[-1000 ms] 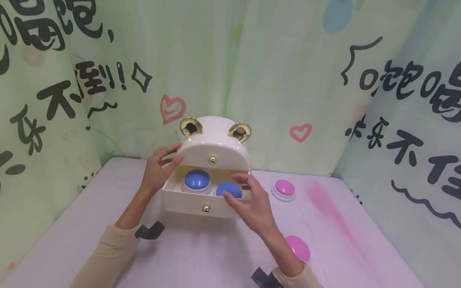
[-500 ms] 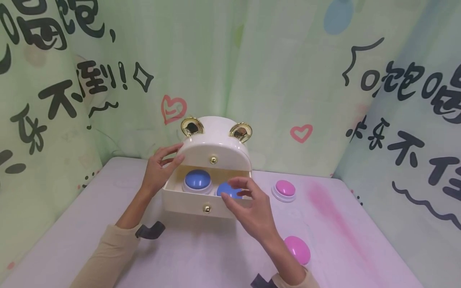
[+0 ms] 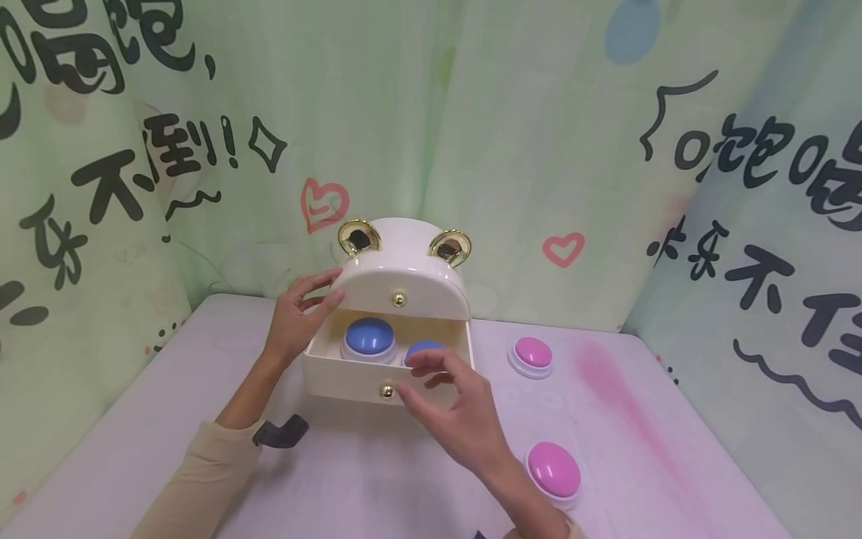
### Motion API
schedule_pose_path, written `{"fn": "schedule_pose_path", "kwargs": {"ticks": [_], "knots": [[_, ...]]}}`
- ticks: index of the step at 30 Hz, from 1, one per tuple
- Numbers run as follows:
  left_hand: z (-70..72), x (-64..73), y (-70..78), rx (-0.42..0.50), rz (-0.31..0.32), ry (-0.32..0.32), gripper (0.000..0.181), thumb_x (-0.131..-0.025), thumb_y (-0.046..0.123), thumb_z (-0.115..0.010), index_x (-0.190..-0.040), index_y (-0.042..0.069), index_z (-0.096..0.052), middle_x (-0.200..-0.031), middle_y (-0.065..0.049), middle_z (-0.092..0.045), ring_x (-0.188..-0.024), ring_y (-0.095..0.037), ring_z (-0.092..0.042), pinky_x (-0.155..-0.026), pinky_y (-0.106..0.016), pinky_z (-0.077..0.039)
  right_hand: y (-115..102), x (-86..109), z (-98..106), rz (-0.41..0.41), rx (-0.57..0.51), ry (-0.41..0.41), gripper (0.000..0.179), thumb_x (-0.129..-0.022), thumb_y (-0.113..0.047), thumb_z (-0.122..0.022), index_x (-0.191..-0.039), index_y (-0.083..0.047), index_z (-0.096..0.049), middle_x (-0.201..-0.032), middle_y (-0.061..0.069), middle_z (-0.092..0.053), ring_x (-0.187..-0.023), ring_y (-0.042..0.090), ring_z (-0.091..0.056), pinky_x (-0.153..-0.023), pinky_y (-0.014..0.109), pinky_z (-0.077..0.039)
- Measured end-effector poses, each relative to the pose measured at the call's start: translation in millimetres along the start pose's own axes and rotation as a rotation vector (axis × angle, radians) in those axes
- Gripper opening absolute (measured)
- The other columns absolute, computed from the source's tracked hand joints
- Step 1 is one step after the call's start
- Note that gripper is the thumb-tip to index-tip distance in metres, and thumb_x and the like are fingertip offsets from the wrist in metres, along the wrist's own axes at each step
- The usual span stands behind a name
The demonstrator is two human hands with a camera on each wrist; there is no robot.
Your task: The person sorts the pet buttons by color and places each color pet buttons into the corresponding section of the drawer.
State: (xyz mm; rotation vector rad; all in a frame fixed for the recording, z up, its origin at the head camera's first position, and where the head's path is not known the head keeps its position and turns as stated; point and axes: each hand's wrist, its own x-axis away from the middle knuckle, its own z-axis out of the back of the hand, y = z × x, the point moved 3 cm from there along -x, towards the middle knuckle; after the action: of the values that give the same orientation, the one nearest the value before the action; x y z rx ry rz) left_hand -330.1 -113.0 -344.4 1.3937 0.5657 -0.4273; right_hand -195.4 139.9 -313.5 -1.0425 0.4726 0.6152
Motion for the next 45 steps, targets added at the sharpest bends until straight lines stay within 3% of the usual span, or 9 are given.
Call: {"fn": "schedule_pose_path", "kwargs": {"ticks": [24, 45], "knots": [[1.9, -0.3, -1.8, -0.018, 0.001, -0.007, 0.041, -0.095, 0.017, -0.073, -0.135, 0.008, -0.068, -0.126, -0.014, -0.063, -0.122, -0.025, -0.058, -0.098, -0.050, -0.054, 21.4, 13.0, -29.7, -0.003, -0.009, -0.099, 0.026, -0.087, -0.009, -0.082, -0.111, -0.011, -0.071, -0.106, 0.001, -0.073, -0.094, 0.018, -0.069, -0.077, 0.030, -0.059], [1.4, -0.8, 0.3, -0.018, 0.015, -0.014, 0.042, -0.095, 0.018, -0.074, -0.135, 0.009, -0.067, -0.128, -0.013, -0.062, -0.121, -0.026, -0.057, -0.099, -0.053, -0.052, 31.7, 8.1, -36.0, 0.141, 0.087, -0.006, 0.030, -0.081, 0.011, -0.079, -0.104, -0.008, -0.072, -0.095, 0.002, -0.074, -0.078, 0.014, -0.068, -0.064, 0.030, -0.059]]}}
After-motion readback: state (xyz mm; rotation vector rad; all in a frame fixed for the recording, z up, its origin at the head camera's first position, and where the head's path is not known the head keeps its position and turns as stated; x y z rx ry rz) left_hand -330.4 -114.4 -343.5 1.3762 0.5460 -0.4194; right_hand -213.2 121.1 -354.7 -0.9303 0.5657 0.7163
